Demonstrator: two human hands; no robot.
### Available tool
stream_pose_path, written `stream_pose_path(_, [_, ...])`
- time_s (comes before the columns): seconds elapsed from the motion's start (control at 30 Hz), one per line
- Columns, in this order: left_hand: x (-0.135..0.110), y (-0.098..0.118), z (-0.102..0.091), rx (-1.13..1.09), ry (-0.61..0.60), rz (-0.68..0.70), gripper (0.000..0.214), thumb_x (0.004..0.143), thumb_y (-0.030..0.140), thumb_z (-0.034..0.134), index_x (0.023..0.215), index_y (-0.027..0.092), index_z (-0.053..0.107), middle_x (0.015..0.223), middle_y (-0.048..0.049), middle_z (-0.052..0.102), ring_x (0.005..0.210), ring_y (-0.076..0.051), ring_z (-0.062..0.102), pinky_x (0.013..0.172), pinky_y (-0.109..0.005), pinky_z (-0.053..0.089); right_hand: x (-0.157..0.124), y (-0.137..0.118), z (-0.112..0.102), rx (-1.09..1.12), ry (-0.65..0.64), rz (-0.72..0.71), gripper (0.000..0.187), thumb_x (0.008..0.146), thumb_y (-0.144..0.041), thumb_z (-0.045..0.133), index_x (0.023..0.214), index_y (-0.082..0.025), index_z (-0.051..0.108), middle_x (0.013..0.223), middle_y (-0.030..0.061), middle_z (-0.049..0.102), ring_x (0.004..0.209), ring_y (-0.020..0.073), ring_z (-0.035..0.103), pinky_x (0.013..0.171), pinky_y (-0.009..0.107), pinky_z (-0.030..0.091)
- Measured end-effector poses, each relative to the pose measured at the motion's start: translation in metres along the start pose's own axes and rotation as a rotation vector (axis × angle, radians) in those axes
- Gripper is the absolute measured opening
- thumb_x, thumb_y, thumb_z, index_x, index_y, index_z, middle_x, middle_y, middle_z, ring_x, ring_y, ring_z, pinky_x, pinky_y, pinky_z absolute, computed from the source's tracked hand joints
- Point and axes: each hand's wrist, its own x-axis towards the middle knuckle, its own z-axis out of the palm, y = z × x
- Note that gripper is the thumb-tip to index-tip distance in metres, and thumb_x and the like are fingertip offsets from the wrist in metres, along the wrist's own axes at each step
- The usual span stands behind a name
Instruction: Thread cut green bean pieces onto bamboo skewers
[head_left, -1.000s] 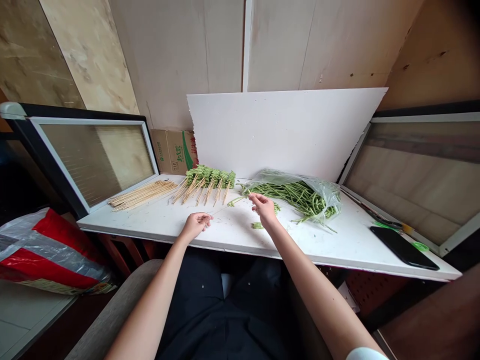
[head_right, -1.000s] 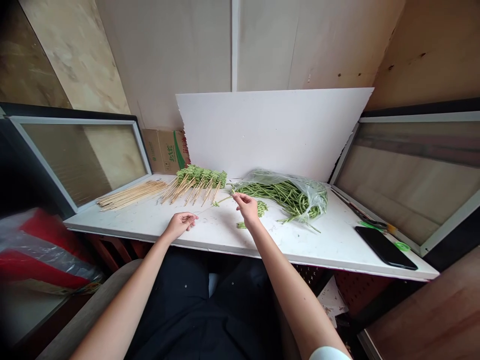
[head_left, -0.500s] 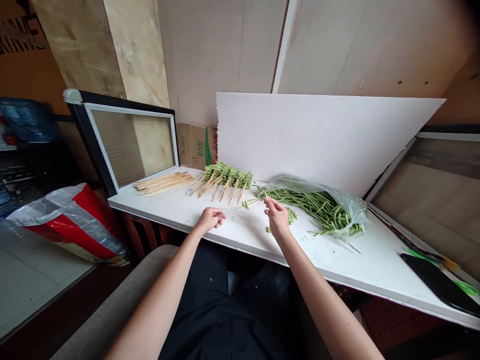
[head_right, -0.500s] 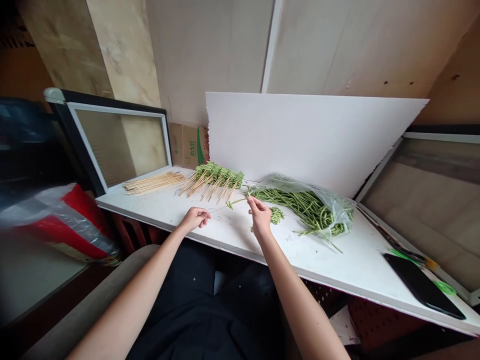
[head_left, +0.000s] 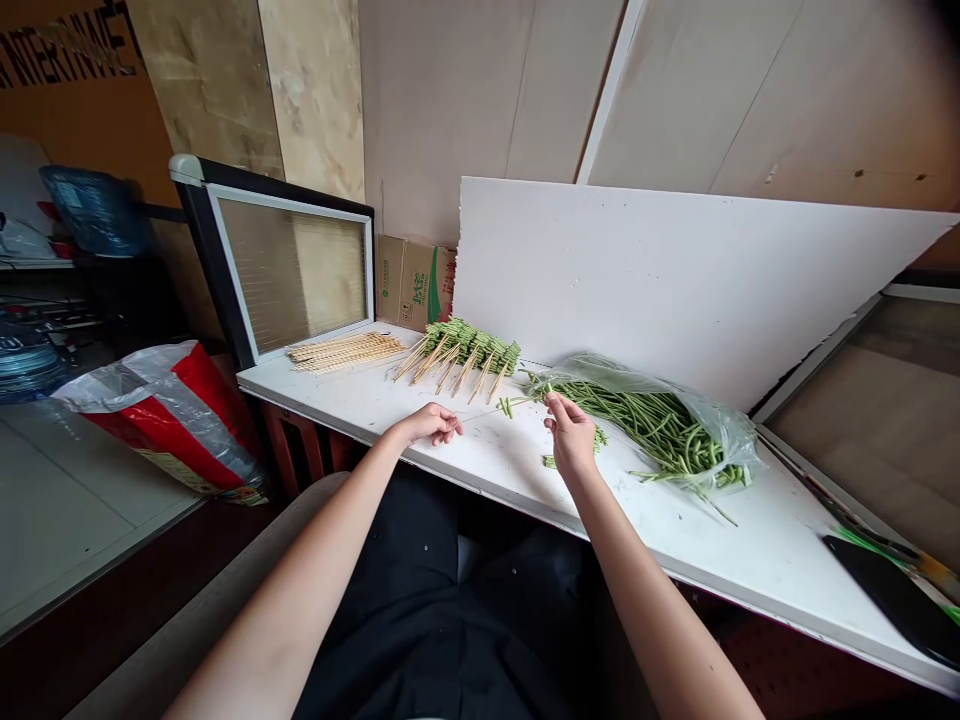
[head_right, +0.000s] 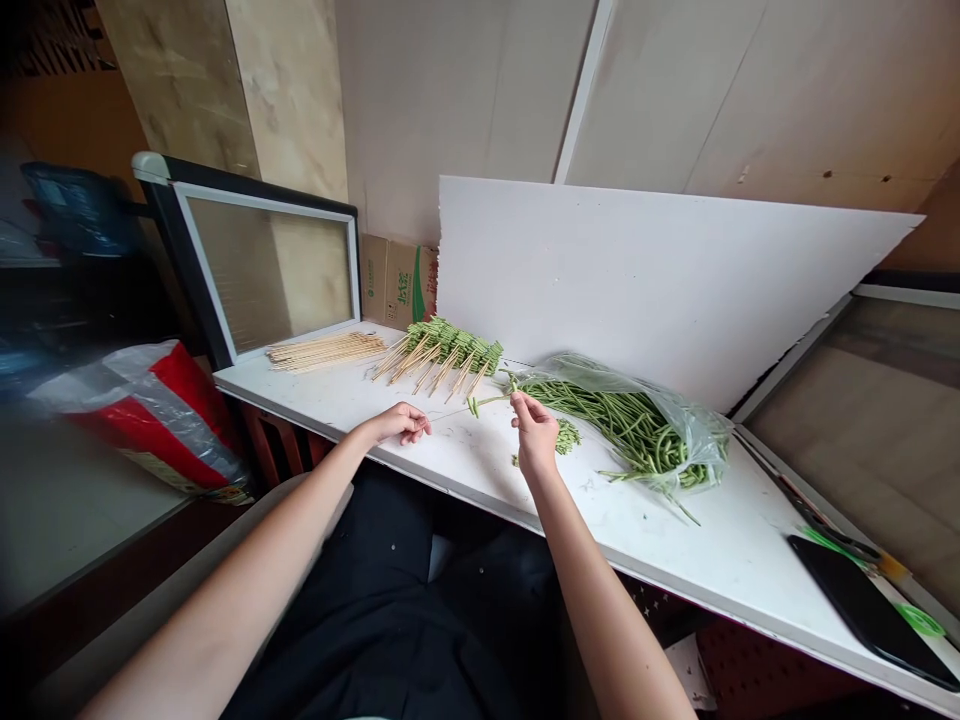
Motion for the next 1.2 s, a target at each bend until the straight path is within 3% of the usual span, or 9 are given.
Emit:
stream_pose_path(0.13, [0.003, 0.000, -0.002, -0.024, 0.022, 0.029, 0.030, 0.085, 0.039, 0.077, 0.082, 0.009, 0.078, 0.059, -0.0040, 0.065, 0.045, -0.007, 0.047, 0.046, -0.021, 0.036, 0.002, 0.001, 0.000, -0.021, 0.036, 0.005, 0.045, 0.064, -0.053, 0.092, 0.094, -0.021, 0.081, 0.103, 0.0112, 0.078, 0.090, 0.0242, 0.068, 0.053, 0.029, 0.043])
stream_pose_path(0.4, [0.002, -0.012, 0.015, -0.042, 0.230, 0.102, 0.033, 0.077, 0.039, 0.088, 0.086, 0.009, 0.077, 0.074, -0.0089, 0.075, 0.058, -0.012, 0.060, 0.057, -0.025, 0.050, 0.006, 0.005, -0.007, -0.059, 0.073, 0.028, 0.044, 0.065, -0.054, 0.090, 0.092, -0.021, 0.079, 0.104, 0.0116, 0.079, 0.092, 0.0244, 0.069, 0.053, 0.028, 0.043])
stream_pose_path(0.67, [0.001, -0.012, 0.016, -0.031, 0.188, 0.082, 0.031, 0.089, 0.038, 0.075, 0.074, 0.012, 0.070, 0.054, -0.0029, 0.064, 0.046, -0.012, 0.057, 0.051, -0.024, 0.046, -0.002, 0.015, -0.001, -0.074, 0.023, -0.049, 0.049, 0.070, -0.063, 0.087, 0.094, -0.021, 0.080, 0.104, 0.0097, 0.078, 0.074, 0.0183, 0.063, 0.061, 0.032, 0.047])
stream_pose_path(0.93, [0.002, -0.014, 0.017, -0.028, 0.148, 0.079, 0.032, 0.094, 0.040, 0.066, 0.076, 0.013, 0.069, 0.050, -0.0001, 0.059, 0.044, -0.013, 0.056, 0.052, -0.025, 0.046, -0.003, 0.016, 0.000, -0.108, 0.005, -0.049, 0.049, 0.071, -0.064, 0.086, 0.095, -0.021, 0.080, 0.102, 0.0092, 0.078, 0.083, 0.0215, 0.065, 0.062, 0.032, 0.047])
stream_pose_path(1.2, [-0.001, -0.013, 0.016, -0.022, 0.158, 0.086, 0.031, 0.093, 0.038, 0.068, 0.075, 0.014, 0.069, 0.049, 0.0005, 0.058, 0.045, -0.013, 0.057, 0.054, -0.025, 0.047, -0.007, 0.017, 0.002, -0.125, -0.008, -0.060, 0.047, 0.073, -0.062, 0.085, 0.096, -0.022, 0.080, 0.106, 0.0082, 0.077, 0.087, 0.0215, 0.065, 0.063, 0.031, 0.046])
